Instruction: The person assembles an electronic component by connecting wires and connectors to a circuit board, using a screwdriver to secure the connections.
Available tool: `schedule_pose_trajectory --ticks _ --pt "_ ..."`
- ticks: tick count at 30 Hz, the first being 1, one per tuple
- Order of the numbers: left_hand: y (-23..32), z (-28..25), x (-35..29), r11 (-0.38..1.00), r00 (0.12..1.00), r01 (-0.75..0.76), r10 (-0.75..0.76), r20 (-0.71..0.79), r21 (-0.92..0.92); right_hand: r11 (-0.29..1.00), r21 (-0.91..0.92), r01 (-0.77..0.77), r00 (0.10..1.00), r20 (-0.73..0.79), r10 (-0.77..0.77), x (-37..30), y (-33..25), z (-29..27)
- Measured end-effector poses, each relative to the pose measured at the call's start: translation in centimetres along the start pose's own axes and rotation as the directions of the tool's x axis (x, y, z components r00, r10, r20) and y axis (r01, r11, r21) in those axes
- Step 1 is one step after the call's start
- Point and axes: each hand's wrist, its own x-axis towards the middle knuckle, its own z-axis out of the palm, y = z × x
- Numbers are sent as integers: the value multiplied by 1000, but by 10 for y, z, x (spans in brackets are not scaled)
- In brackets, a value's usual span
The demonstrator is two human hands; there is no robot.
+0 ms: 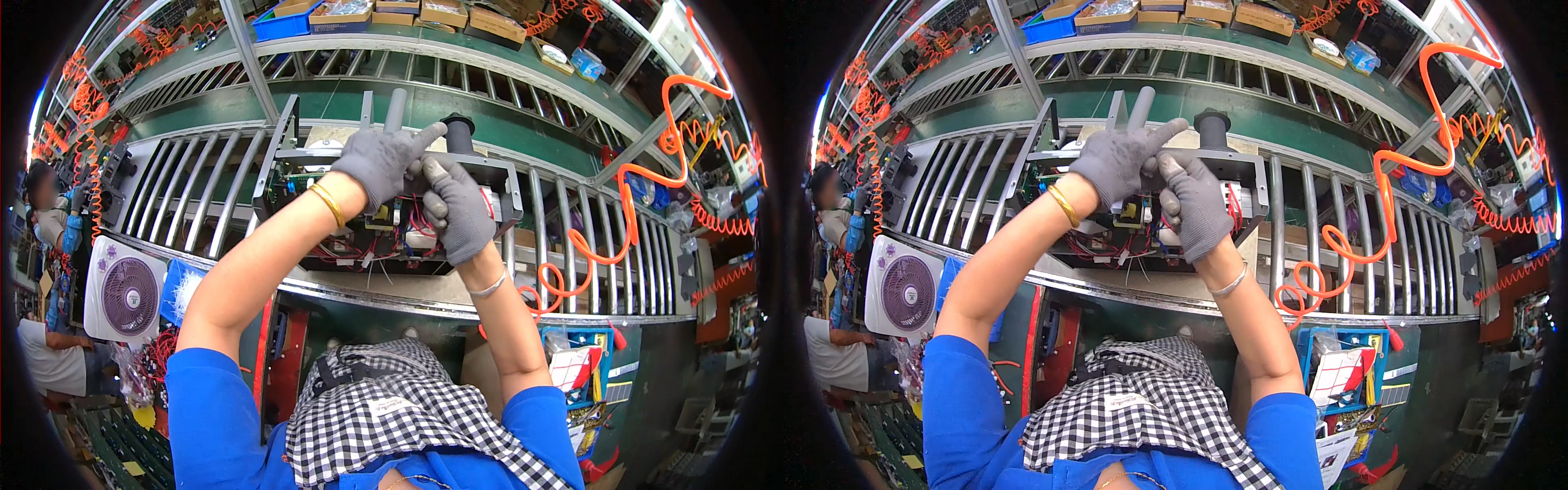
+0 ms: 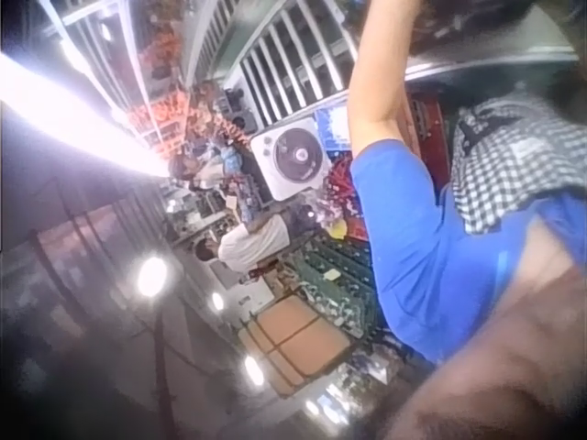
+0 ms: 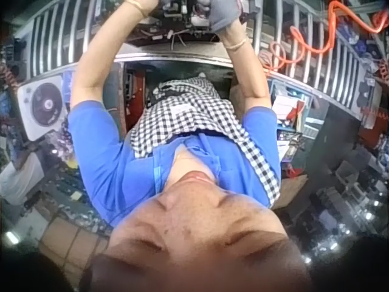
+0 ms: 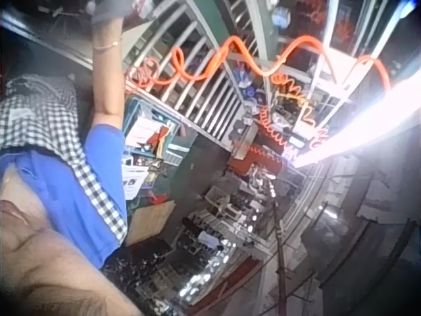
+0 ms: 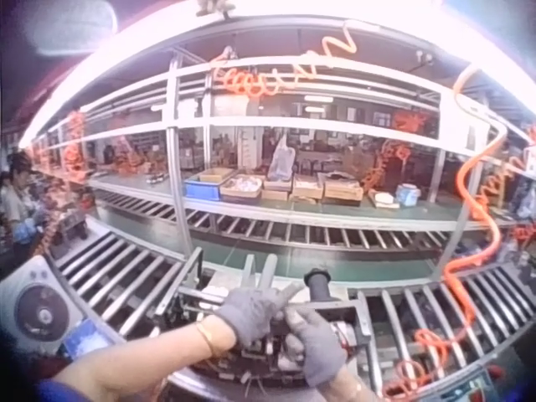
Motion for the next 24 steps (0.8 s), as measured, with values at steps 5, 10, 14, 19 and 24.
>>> schedule_pose_trajectory --ticks 5,10,14,19,24 --pt "-38 -45 -15 772 989 25 -111 -96 -636 784 -424 454 832 -112 -543 -25 -19 -9" --pt "-31 -30 -53 905 992 52 -95 -83 -421 111 -883 456 693 274 -667 -34 2 -11" --pt "-13 -13 -54 974 997 52 -64 -48 -221 -102 -948 303 761 305 -572 -10 8 -11" --pt "-14 -9 -46 906 971 238 -230 67 -349 -246 -967 73 850 189 -491 15 12 -24" --pt "-22 -4 -52 852 977 206 -210 48 -482 -17 -976 217 739 175 -650 -4 8 -19"
